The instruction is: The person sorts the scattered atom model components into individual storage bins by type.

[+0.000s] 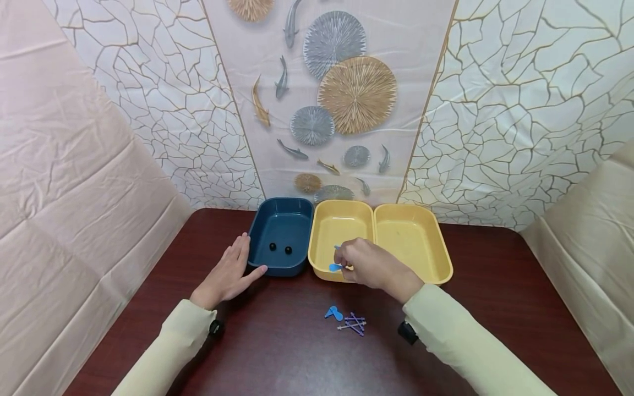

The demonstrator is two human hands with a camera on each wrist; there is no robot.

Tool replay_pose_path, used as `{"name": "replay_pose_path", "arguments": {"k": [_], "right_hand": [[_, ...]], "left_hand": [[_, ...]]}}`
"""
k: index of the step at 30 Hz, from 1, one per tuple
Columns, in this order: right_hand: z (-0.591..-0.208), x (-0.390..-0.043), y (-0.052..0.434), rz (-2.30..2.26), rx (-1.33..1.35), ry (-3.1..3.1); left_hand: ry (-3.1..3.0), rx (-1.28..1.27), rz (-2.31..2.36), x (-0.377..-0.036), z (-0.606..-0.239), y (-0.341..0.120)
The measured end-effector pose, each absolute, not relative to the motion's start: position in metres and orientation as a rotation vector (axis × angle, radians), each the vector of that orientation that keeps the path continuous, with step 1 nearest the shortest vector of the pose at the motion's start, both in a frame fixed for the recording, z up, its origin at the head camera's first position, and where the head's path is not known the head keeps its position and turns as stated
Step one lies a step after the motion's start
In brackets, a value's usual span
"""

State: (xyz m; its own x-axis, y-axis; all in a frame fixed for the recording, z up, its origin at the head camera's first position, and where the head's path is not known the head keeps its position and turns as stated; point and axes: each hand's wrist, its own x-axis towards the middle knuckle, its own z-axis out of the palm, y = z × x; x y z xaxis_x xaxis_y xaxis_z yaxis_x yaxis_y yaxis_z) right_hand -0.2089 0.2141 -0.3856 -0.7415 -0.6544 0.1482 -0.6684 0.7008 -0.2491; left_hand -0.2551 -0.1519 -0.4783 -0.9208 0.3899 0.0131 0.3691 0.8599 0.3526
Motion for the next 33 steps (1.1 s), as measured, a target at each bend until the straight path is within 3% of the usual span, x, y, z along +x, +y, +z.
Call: {"name": "replay_pose_path", "arguments": {"k": [11,33], "right_hand": [[-0.388,-0.233,0.217,0.496,1.039,-2.872],[-0.45,-0.281,0.218,0.705,0.829,-2.952]], "left_hand": [[2.961,0.607,0.543,-0.255,-0.478,-0.152],[2.962,0.62,0.57,-0.255,-0.478,-0.153]]}}
